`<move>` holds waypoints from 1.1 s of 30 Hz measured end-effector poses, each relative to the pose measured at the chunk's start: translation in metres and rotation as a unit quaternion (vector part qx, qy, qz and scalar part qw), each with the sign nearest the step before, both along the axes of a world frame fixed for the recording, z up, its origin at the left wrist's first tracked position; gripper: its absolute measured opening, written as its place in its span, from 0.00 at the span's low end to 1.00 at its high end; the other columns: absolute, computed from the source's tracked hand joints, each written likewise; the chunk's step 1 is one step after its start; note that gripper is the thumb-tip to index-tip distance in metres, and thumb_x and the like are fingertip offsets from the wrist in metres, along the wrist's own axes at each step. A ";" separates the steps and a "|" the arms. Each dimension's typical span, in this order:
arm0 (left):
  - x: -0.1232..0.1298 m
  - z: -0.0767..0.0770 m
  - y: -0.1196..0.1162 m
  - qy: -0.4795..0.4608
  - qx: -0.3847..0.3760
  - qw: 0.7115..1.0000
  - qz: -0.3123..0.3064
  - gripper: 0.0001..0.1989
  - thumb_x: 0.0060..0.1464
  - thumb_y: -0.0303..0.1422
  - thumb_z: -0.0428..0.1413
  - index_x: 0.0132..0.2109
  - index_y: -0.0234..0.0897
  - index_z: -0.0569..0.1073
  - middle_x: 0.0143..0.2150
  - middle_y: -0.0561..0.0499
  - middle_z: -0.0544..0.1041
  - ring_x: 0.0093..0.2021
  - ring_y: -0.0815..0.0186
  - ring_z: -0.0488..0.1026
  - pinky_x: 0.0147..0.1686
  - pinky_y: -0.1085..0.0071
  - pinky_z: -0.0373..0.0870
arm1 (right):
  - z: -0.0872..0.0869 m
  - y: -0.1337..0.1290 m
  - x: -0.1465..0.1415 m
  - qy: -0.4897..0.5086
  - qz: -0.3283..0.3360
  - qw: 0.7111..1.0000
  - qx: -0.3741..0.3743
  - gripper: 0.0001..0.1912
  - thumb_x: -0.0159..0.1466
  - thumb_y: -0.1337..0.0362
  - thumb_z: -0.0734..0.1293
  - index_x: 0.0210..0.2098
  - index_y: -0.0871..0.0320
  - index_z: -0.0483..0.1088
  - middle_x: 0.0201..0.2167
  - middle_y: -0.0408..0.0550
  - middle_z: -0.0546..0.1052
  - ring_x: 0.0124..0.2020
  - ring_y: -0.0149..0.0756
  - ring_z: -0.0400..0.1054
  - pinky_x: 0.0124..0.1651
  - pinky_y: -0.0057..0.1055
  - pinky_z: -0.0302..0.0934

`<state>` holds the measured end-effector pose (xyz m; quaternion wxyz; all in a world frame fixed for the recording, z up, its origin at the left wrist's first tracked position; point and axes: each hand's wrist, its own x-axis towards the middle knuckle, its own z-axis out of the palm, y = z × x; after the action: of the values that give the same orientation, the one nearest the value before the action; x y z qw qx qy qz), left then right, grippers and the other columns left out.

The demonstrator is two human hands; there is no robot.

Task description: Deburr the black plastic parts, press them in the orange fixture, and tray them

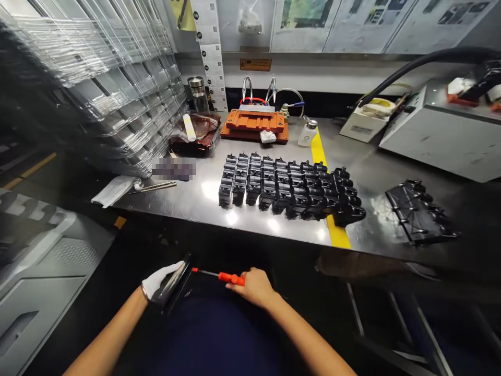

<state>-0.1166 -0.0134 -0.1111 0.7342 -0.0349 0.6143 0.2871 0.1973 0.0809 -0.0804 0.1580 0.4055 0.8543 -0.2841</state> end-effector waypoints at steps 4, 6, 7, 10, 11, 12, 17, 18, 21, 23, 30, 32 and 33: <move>-0.013 0.001 0.009 0.016 0.013 0.999 0.042 0.17 0.48 0.47 0.61 0.31 0.35 0.77 0.26 0.47 0.80 0.30 0.55 0.77 0.38 0.62 0.78 | 0.008 -0.003 -0.010 -0.003 0.030 0.999 -0.036 0.36 0.58 0.32 0.56 0.27 0.58 0.75 0.26 0.51 0.78 0.31 0.40 0.72 0.30 0.29 0.51; -0.017 0.003 0.012 0.024 0.024 0.999 0.019 0.18 0.47 0.47 0.62 0.33 0.34 0.78 0.27 0.46 0.80 0.32 0.55 0.78 0.38 0.64 0.78 | 0.011 -0.005 -0.013 -0.004 0.021 0.997 -0.074 0.37 0.57 0.31 0.56 0.26 0.58 0.75 0.25 0.51 0.78 0.28 0.39 0.71 0.28 0.29 0.50; -0.017 0.004 0.013 0.022 0.026 0.999 -0.001 0.20 0.46 0.49 0.62 0.34 0.34 0.78 0.28 0.46 0.80 0.32 0.56 0.78 0.38 0.65 0.78 | 0.012 -0.005 -0.014 -0.010 -0.014 0.997 -0.075 0.36 0.59 0.32 0.55 0.27 0.58 0.75 0.26 0.51 0.78 0.28 0.39 0.71 0.28 0.29 0.49; -0.018 0.004 0.015 0.058 0.054 0.996 -0.038 0.25 0.43 0.53 0.62 0.35 0.33 0.77 0.29 0.44 0.80 0.32 0.56 0.78 0.37 0.63 0.77 | 0.014 -0.002 -0.015 -0.013 -0.101 0.993 -0.054 0.34 0.62 0.35 0.54 0.31 0.57 0.76 0.29 0.51 0.79 0.31 0.40 0.72 0.28 0.29 0.50; -0.019 0.003 0.015 0.076 0.067 0.994 -0.034 0.26 0.42 0.54 0.62 0.35 0.33 0.77 0.30 0.44 0.80 0.33 0.56 0.78 0.38 0.63 0.77 | 0.014 -0.002 -0.014 -0.008 -0.094 0.993 -0.069 0.34 0.61 0.34 0.55 0.30 0.57 0.75 0.28 0.51 0.78 0.31 0.40 0.72 0.28 0.29 0.50; -0.022 0.001 0.015 0.098 0.086 0.991 -0.027 0.26 0.42 0.54 0.62 0.36 0.34 0.77 0.31 0.45 0.81 0.35 0.57 0.78 0.40 0.64 0.76 | 0.014 -0.001 -0.013 -0.003 -0.079 0.993 -0.091 0.34 0.59 0.33 0.56 0.29 0.58 0.75 0.27 0.51 0.78 0.29 0.40 0.71 0.28 0.29 0.50; -0.041 -0.011 0.013 0.308 0.228 0.915 -0.125 0.29 0.41 0.46 0.65 0.48 0.34 0.72 0.49 0.43 0.78 0.50 0.54 0.74 0.52 0.61 0.70 | 0.015 0.002 -0.008 0.011 -0.137 0.983 -0.118 0.32 0.60 0.35 0.56 0.28 0.57 0.73 0.24 0.48 0.75 0.27 0.36 0.69 0.27 0.28 0.49; -0.043 -0.014 0.013 0.373 0.243 0.881 -0.160 0.29 0.41 0.43 0.65 0.49 0.34 0.72 0.49 0.42 0.78 0.51 0.52 0.74 0.53 0.59 0.69 | 0.015 0.003 -0.007 0.016 -0.148 0.981 -0.122 0.32 0.60 0.35 0.57 0.27 0.57 0.73 0.24 0.47 0.75 0.27 0.36 0.68 0.27 0.28 0.49; -0.042 -0.019 0.011 0.521 0.287 0.761 -0.259 0.16 0.44 0.33 0.60 0.43 0.39 0.74 0.48 0.43 0.79 0.57 0.49 0.70 0.59 0.52 0.61 | 0.013 0.003 -0.006 0.034 -0.131 0.978 -0.155 0.32 0.58 0.34 0.58 0.25 0.57 0.72 0.23 0.46 0.73 0.25 0.34 0.66 0.25 0.28 0.48; -0.037 -0.018 0.009 0.543 0.355 0.694 -0.313 0.08 0.48 0.29 0.55 0.38 0.41 0.75 0.50 0.44 0.79 0.62 0.51 0.65 0.64 0.48 0.51 | 0.011 0.002 -0.006 0.041 -0.124 0.977 -0.169 0.33 0.58 0.33 0.58 0.25 0.57 0.72 0.23 0.46 0.73 0.25 0.33 0.66 0.25 0.27 0.47; -0.023 0.001 0.005 0.407 0.319 0.796 -0.314 0.21 0.42 0.39 0.63 0.46 0.41 0.75 0.49 0.47 0.79 0.55 0.52 0.72 0.59 0.55 0.61 | 0.007 0.006 0.005 -0.005 -0.171 0.977 -0.125 0.34 0.60 0.34 0.56 0.31 0.58 0.75 0.28 0.49 0.78 0.29 0.37 0.71 0.27 0.27 0.52; -0.019 0.002 0.014 0.390 0.275 0.843 -0.248 0.26 0.40 0.46 0.63 0.46 0.37 0.74 0.46 0.44 0.79 0.48 0.53 0.75 0.52 0.59 0.69 | 0.008 0.001 0.007 -0.005 -0.150 0.980 -0.130 0.35 0.60 0.33 0.55 0.31 0.58 0.75 0.28 0.49 0.78 0.29 0.37 0.71 0.27 0.27 0.51; -0.017 0.001 0.020 0.398 0.255 0.855 -0.214 0.28 0.41 0.49 0.62 0.45 0.35 0.74 0.45 0.43 0.79 0.47 0.53 0.75 0.49 0.60 0.69 | 0.009 -0.002 0.006 -0.003 -0.137 0.982 -0.133 0.35 0.60 0.33 0.55 0.32 0.57 0.75 0.28 0.49 0.78 0.29 0.37 0.71 0.27 0.27 0.51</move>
<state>-0.1331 0.0065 -0.1099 0.4536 0.4030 0.7514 0.2592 0.2032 0.0789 -0.0715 0.1723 0.4952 0.7448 -0.4128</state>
